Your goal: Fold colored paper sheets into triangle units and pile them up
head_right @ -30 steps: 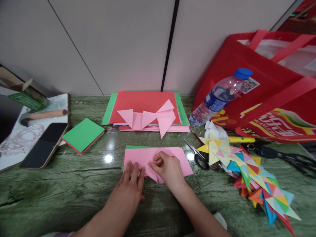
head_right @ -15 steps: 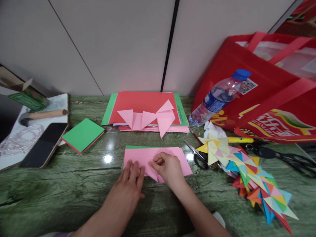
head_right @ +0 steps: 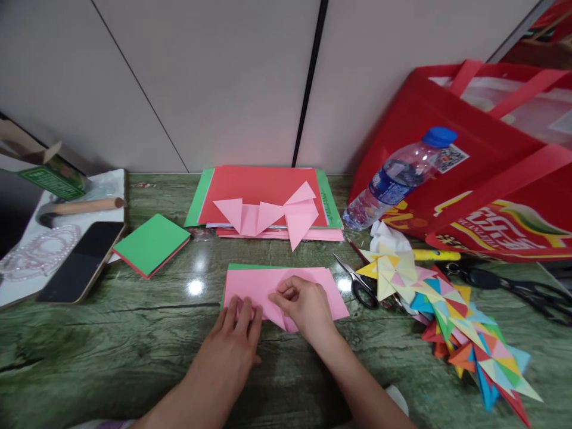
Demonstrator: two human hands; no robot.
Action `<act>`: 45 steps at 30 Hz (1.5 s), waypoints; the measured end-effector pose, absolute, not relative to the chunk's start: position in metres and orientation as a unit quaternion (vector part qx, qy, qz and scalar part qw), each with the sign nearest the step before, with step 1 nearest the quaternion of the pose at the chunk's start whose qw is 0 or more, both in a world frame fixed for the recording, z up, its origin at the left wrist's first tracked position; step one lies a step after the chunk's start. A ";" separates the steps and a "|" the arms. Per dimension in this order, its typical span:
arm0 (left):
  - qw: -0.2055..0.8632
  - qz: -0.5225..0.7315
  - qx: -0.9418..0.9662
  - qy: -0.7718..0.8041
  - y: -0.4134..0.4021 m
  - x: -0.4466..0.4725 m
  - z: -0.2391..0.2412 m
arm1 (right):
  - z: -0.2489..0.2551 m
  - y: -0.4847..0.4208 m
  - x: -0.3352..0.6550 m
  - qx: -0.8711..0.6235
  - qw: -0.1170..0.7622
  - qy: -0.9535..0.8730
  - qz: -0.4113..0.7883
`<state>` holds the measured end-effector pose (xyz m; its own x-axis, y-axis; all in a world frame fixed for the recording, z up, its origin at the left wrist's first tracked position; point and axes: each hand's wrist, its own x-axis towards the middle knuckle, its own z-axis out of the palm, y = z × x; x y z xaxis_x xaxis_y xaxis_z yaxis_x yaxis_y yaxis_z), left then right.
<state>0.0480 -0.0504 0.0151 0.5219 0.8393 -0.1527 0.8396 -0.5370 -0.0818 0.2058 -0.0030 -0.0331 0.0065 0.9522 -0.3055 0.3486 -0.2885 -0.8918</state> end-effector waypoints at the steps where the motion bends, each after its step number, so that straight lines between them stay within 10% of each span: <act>1: 0.000 -0.083 0.873 0.481 -0.050 0.048 0.016 | -0.033 -0.003 0.205 -0.638 0.311 -0.511 0.484; 45: 0.045 -0.133 0.851 0.505 -0.048 0.050 0.013 | -0.028 -0.003 0.203 -0.666 0.285 -0.542 0.427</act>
